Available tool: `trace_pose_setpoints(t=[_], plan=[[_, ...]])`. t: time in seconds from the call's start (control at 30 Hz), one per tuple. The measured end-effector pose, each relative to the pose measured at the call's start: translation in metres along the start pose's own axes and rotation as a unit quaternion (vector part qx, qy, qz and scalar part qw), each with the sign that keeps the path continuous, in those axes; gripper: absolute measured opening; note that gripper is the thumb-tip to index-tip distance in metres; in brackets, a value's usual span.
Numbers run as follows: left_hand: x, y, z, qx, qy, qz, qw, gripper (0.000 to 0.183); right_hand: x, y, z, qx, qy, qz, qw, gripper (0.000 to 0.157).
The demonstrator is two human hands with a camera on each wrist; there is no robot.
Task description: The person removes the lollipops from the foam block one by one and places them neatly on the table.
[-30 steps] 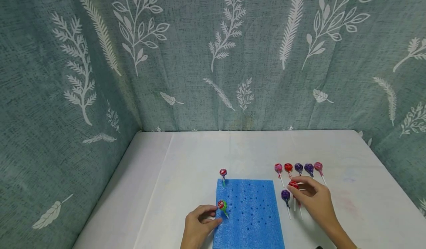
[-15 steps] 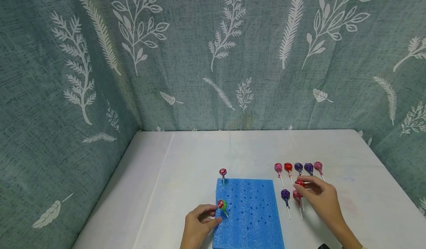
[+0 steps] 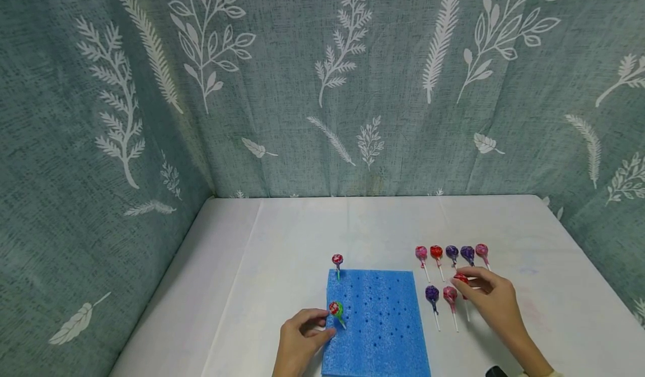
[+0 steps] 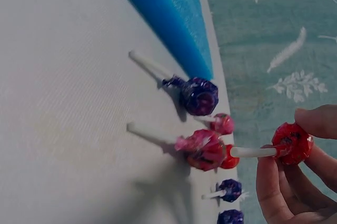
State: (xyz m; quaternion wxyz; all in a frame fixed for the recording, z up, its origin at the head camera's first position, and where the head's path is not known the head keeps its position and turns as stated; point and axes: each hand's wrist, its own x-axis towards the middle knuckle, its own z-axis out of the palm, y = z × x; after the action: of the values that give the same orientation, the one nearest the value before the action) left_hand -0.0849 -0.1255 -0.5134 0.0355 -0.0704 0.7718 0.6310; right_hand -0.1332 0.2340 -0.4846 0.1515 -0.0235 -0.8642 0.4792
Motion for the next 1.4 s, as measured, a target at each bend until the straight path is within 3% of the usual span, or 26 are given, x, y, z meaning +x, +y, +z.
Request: trace_pose_setpoints(t=[0.13,0.6,1.4], plan=[[0.0,0.0,0.0,0.002,0.0,0.001,1.0,0.035,-0.001,-0.009,-0.003,-0.026,-0.007,0.018,0.999,0.028],[0.0,0.0,-0.001,-0.002,-0.004,0.005,1.0,0.035,0.004,0.008,-0.004,-0.073,-0.059,0.085,0.992,0.033],[-0.002,0.002,-0.001,-0.018,-0.005,0.008,0.9998,0.035,0.014,0.024,-0.006,-0.135,-0.103,0.088,0.982,0.035]])
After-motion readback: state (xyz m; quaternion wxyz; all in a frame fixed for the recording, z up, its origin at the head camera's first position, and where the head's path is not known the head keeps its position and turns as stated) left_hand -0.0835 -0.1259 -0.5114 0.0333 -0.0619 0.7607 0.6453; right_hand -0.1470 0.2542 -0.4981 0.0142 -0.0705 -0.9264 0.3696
